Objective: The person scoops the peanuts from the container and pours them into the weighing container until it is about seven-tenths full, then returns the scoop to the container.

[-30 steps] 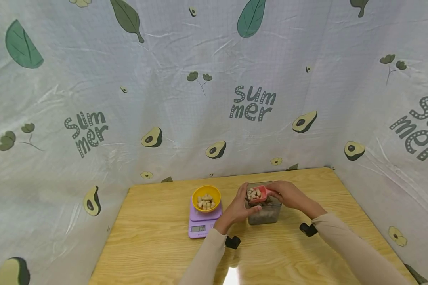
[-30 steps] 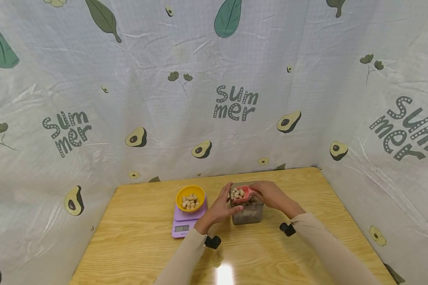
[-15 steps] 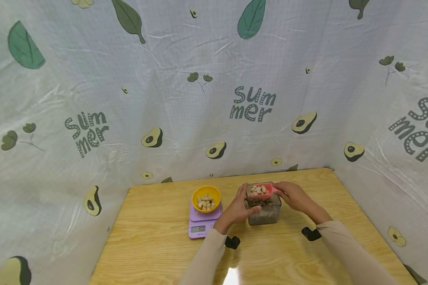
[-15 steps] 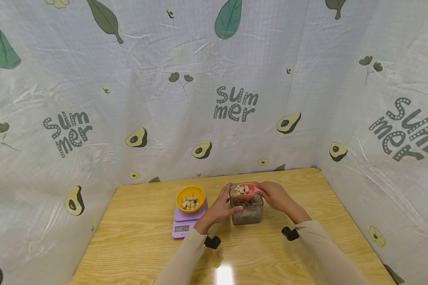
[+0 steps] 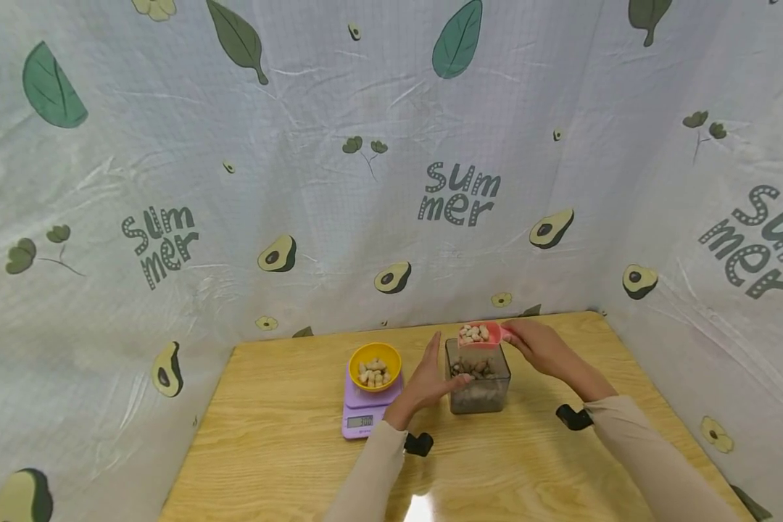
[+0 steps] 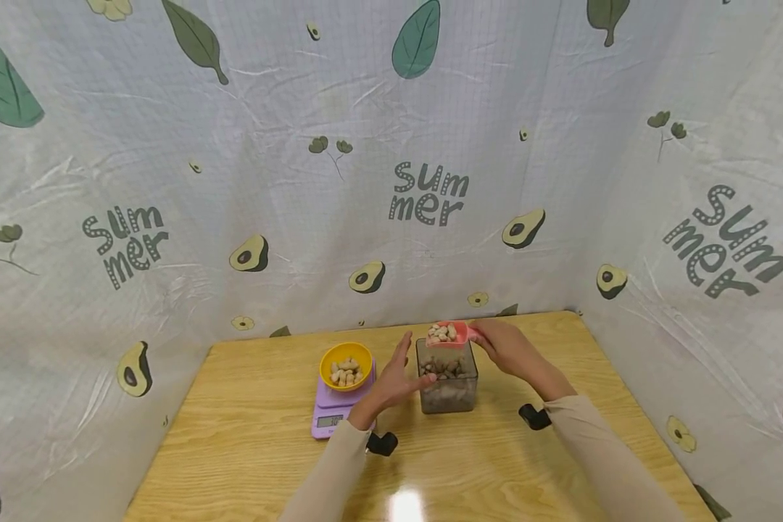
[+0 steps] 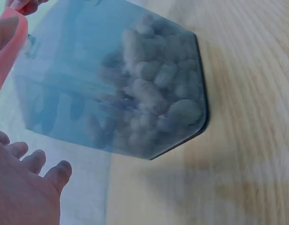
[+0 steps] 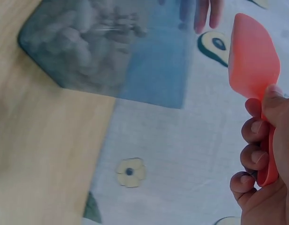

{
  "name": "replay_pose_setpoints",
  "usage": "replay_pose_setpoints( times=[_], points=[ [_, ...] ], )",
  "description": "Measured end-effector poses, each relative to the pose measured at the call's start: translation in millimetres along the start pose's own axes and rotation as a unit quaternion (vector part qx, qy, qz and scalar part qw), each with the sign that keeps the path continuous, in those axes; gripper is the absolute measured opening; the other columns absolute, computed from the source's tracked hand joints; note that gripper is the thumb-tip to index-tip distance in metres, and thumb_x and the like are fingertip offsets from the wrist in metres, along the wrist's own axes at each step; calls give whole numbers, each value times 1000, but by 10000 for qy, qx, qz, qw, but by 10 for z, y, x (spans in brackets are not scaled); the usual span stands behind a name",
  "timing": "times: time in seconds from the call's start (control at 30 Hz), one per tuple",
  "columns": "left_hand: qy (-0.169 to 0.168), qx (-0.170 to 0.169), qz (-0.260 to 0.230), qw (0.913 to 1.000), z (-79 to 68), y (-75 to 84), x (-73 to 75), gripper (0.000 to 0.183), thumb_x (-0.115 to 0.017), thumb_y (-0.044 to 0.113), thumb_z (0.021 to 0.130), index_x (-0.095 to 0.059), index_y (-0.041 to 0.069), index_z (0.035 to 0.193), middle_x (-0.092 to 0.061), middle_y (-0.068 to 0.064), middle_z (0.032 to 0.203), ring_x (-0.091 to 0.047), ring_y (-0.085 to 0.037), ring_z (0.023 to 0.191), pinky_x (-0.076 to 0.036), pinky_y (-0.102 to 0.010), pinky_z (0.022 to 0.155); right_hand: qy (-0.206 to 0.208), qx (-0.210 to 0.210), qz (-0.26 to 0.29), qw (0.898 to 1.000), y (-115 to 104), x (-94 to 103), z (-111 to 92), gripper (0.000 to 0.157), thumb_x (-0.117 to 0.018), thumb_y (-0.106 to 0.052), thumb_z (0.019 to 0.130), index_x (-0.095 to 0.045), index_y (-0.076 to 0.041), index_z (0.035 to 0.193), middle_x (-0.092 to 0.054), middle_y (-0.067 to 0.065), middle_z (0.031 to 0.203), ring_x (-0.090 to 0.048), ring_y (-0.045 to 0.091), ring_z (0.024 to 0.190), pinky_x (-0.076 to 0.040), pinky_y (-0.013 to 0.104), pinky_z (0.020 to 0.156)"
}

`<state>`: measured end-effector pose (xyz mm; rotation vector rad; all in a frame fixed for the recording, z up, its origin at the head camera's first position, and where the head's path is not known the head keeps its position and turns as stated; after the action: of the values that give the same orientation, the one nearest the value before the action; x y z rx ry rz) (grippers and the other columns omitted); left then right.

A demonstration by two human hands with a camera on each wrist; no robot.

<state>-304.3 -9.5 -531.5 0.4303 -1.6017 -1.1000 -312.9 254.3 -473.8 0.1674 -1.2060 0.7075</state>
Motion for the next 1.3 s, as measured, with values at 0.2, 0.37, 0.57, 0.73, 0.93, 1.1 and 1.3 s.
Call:
replay_pose_setpoints(
  times=[0.2,0.37,0.57,0.73,0.93,1.1,1.3],
  points=[
    [259,77,171,9995,-109,44,195,110,-62,69,82,3,26,159,-6,-10,167,-23,-40,149,-30,-61,115,-131,90,20,9999,-121,143,133,21,-54,-19,101,-63,-6,115,-68,6,98,-65,23,88,-52,43,77],
    [554,181,76,9983,-216,53,383,101,-68,50,88,-1,27,159,-8,-9,167,-21,-38,150,-27,-60,117,-222,240,-7,9995,-274,177,278,26,-52,-22,102,-63,-5,118,-69,9,105,-67,27,95,-53,46,84],
    [1104,-27,-10,9939,-372,11,626,98,-68,49,87,-6,25,160,-11,-11,166,-22,-41,149,-25,-63,116,-130,510,18,9986,-455,97,457,25,-53,-21,101,-64,-5,116,-70,9,103,-67,25,94,-53,44,83],
    [1580,-233,225,9869,-461,-74,826,97,-67,50,87,-9,20,160,-15,-10,166,-25,-41,148,-25,-63,116,-94,533,188,9984,-598,4,571,26,-54,-22,101,-64,-4,116,-70,10,104,-67,26,94,-53,44,83],
    [1695,-42,274,9851,-567,-198,977,98,-69,48,87,-9,23,160,-13,-7,166,-21,-38,151,-22,-61,118,-91,552,201,9982,-715,-148,723,25,-53,-23,101,-64,-5,114,-70,7,98,-66,23,88,-52,42,80],
    [1678,119,389,9850,-663,-358,1078,98,-71,45,85,-11,23,159,-11,-7,167,-20,-39,150,-22,-63,117,-192,641,106,9977,-790,-280,844,27,-51,-26,102,-63,-5,115,-70,8,102,-67,23,92,-54,41,83],
    [1448,333,609,9870,-686,-602,1106,106,-75,46,82,-12,12,159,-10,-16,166,-18,-43,150,-22,-63,117,-428,574,-55,9974,-843,-441,939,27,-50,-28,103,-64,-9,114,-68,3,97,-61,17,84,-52,36,80]
  ],
)
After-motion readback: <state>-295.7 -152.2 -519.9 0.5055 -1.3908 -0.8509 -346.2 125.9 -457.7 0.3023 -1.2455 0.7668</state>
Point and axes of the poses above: each hand's wrist, its own z-axis towards the middle knuckle, its own x-axis out of the back of the hand, y = z × x, the point moved 1 cm from there along z, towards the middle knuckle
